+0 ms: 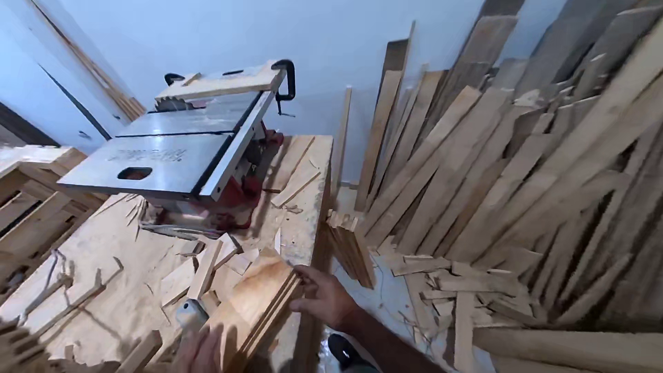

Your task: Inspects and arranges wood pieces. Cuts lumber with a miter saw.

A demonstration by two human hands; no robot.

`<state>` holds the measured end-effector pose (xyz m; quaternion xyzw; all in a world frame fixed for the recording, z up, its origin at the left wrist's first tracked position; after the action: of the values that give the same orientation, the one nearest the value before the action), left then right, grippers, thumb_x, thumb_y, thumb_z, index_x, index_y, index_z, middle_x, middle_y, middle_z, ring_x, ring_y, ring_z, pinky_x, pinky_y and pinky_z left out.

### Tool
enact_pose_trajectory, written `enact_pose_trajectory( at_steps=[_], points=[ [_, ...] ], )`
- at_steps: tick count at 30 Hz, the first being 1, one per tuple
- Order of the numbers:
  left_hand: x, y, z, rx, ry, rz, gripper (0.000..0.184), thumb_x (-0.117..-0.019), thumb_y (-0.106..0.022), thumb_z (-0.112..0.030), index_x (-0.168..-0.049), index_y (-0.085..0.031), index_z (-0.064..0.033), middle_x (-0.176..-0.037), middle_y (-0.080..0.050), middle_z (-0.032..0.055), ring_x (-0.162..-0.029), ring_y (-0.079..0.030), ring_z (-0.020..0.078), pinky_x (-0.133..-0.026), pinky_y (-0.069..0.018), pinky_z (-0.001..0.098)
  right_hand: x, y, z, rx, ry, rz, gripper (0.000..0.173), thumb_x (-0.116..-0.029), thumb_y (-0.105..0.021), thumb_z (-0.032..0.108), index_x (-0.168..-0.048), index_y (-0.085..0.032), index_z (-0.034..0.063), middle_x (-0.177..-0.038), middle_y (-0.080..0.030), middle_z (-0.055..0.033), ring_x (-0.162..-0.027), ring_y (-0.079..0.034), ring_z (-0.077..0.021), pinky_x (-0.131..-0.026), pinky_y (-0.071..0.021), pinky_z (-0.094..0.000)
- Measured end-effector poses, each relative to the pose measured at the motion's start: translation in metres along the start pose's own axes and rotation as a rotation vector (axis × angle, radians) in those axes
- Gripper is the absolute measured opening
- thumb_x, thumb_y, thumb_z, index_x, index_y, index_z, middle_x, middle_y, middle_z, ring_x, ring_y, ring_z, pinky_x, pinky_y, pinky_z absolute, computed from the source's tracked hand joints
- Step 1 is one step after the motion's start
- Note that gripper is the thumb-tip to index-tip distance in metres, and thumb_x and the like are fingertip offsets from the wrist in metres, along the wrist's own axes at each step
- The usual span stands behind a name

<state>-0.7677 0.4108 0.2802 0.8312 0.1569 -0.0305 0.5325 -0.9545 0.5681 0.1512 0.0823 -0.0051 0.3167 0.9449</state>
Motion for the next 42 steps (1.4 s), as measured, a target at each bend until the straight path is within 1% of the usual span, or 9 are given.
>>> enact_pose_trajectory(
  at_steps=[2,4,7,12,20,25,29,37,42],
  points=[
    [-0.044,-0.018,0.005,-0.123,0.072,0.108,0.117,-0.0670,-0.086,-0.067,-0.149,-0.044,0.0052,-0.149,-0.044,0.0362,-0.137,-0.045,0.0546,-0.111,-0.0393,0.0670,-0.015,-0.001,0.002,0.039,0.025,0.105,0.077,-0.0855,-0.081,0.033,-0.148,-0.051,0.0006,-0.137,-0.064,-0.0144,-0.124,-0.064,-0.0213,-0.108,-0.0516,-0.0405],
    [-0.070,-0.043,0.014,-0.245,0.207,0.292,0.135,-0.0577,-0.089,-0.070,-0.160,-0.030,-0.0060,-0.151,-0.045,0.0316,-0.134,-0.050,0.0515,-0.108,-0.0416,0.0674,-0.020,0.000,0.005,0.063,0.031,0.170,0.072,-0.0876,-0.080,0.035,-0.145,-0.054,0.0002,-0.132,-0.067,-0.0151,-0.122,-0.065,-0.0223,-0.107,-0.0516,-0.0419],
    [-0.084,-0.066,0.022,-0.332,0.319,0.470,0.140,-0.0567,-0.094,-0.062,-0.165,-0.018,-0.0151,-0.136,-0.057,0.0282,-0.122,-0.058,0.0475,-0.103,-0.0476,0.0632,-0.024,0.003,0.006,0.057,0.048,0.205,0.070,-0.0876,-0.080,0.037,-0.142,-0.057,-0.0001,-0.128,-0.069,-0.0159,-0.117,-0.068,-0.0234,-0.105,-0.0536,-0.0427],
    [-0.086,-0.066,0.023,-0.342,0.333,0.441,0.134,-0.0568,-0.096,-0.051,-0.163,-0.025,-0.0111,-0.131,-0.060,0.0310,-0.116,-0.061,0.0492,-0.098,-0.0504,0.0627,-0.030,0.000,0.001,-0.007,0.090,0.265,0.070,-0.0868,-0.081,0.040,-0.141,-0.058,0.0014,-0.125,-0.070,-0.0148,-0.115,-0.068,-0.0239,-0.103,-0.0537,-0.0469],
    [-0.087,-0.067,0.029,-0.286,0.325,0.392,0.130,-0.0536,-0.097,-0.047,-0.159,-0.034,-0.0054,-0.128,-0.062,0.0331,-0.114,-0.063,0.0504,-0.098,-0.0502,0.0630,-0.038,0.001,0.003,0.078,0.109,0.333,0.064,-0.0859,-0.082,0.043,-0.133,-0.063,0.0027,-0.115,-0.072,-0.0153,-0.107,-0.070,-0.0277,-0.097,-0.0557,-0.0503],
    [-0.086,-0.066,0.026,-0.299,0.388,0.411,0.130,-0.0551,-0.098,-0.043,-0.161,-0.030,-0.0073,-0.133,-0.059,0.0328,-0.118,-0.061,0.0514,-0.100,-0.0488,0.0640,-0.042,0.002,0.002,0.170,0.223,0.279,0.057,-0.0878,-0.077,0.050,-0.117,-0.068,0.0014,-0.097,-0.073,-0.0165,-0.091,-0.073,-0.0306,-0.084,-0.0584,-0.0529],
    [-0.088,-0.064,0.023,-0.270,0.358,0.362,0.128,-0.0548,-0.098,-0.040,-0.159,-0.033,-0.0031,-0.134,-0.060,0.0329,-0.117,-0.061,0.0517,-0.100,-0.0488,0.0643,-0.045,0.003,0.002,0.195,0.294,0.268,0.053,-0.0900,-0.074,0.051,-0.106,-0.068,0.0009,-0.085,-0.070,-0.0160,-0.080,-0.071,-0.0312,-0.074,-0.0582,-0.0525],
    [-0.092,-0.065,0.023,-0.320,0.375,0.360,0.127,-0.0537,-0.097,-0.045,-0.157,-0.037,-0.0041,-0.126,-0.063,0.0345,-0.113,-0.062,0.0537,-0.098,-0.0487,0.0655,-0.050,0.004,0.004,0.201,0.340,0.310,0.052,-0.0921,-0.072,0.051,-0.103,-0.067,0.0007,-0.080,-0.068,-0.0154,-0.075,-0.069,-0.0306,-0.071,-0.0574,-0.0513],
    [-0.092,-0.063,0.023,-0.319,0.399,0.349,0.126,-0.0516,-0.098,-0.046,-0.157,-0.040,-0.0098,-0.121,-0.064,0.0327,-0.110,-0.063,0.0523,-0.095,-0.0503,0.0650,-0.050,0.004,0.007,0.227,0.377,0.332,0.050,-0.0939,-0.070,0.050,-0.097,-0.065,0.0004,-0.076,-0.065,-0.0148,-0.071,-0.068,-0.0302,-0.068,-0.0570,-0.0497]
  ],
)
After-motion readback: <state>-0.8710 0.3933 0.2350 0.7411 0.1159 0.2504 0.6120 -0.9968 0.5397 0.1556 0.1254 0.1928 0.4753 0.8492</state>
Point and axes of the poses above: each hand's wrist, its own x-axis away from the middle knuckle, its own y-axis out of the back of the hand, z = x × y, the point moved 10 cm from there along -x, towards the middle knuckle
